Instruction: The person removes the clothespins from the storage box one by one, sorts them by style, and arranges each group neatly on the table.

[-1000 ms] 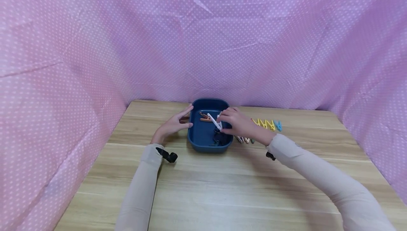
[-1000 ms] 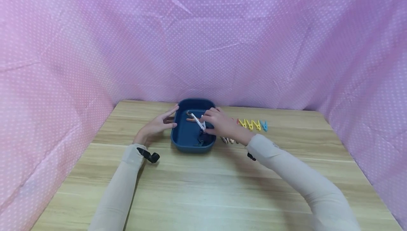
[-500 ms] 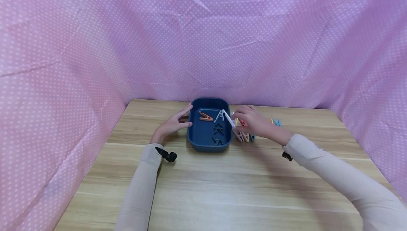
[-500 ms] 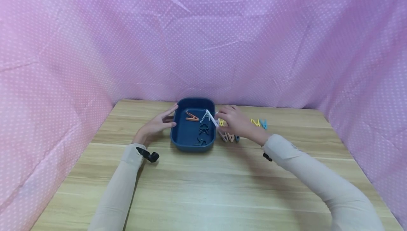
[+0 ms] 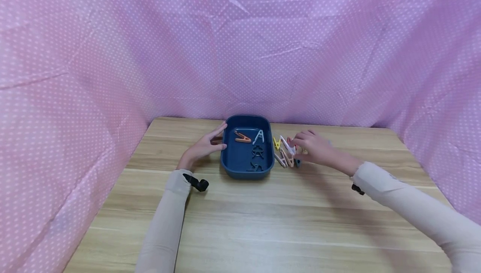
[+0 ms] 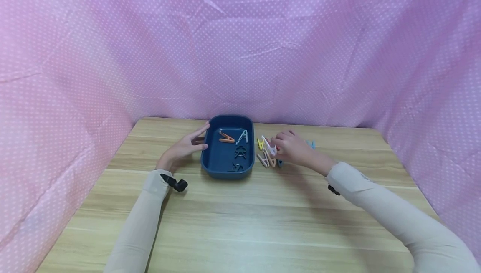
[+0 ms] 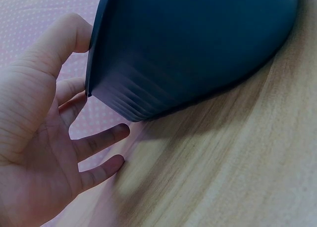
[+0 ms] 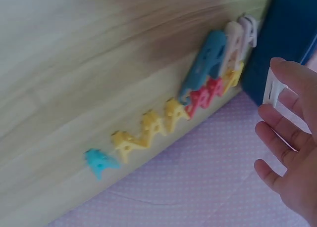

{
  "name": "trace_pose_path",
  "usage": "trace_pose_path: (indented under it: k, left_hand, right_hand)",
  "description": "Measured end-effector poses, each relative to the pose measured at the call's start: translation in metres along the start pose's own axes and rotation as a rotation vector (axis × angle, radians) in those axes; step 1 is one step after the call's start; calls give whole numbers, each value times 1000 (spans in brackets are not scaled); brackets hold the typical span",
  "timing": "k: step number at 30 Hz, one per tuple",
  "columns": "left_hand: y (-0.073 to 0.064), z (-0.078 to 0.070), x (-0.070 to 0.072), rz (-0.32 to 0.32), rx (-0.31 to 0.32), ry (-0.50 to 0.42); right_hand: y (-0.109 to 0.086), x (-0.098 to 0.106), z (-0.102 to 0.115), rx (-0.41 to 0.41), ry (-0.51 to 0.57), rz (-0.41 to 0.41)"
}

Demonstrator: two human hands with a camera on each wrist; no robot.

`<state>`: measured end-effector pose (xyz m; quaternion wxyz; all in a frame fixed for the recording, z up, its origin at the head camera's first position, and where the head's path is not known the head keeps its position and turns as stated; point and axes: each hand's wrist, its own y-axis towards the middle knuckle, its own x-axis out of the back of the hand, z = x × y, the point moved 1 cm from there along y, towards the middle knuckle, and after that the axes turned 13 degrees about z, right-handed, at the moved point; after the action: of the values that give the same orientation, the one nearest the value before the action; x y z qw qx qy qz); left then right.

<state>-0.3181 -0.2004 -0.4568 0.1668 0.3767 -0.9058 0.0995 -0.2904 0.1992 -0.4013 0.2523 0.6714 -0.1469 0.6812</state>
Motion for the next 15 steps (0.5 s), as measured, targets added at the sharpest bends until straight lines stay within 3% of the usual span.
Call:
trace_pose_path:
  k: [6,15]
  left_hand:
    - [-2,-10,-1,9,8,-22]
    - [1,4,1,-3,6,-5]
  right_hand:
    - [-15,0,-7,-47,-33,57]
    - [-38,-2,-18,-103,-49,151]
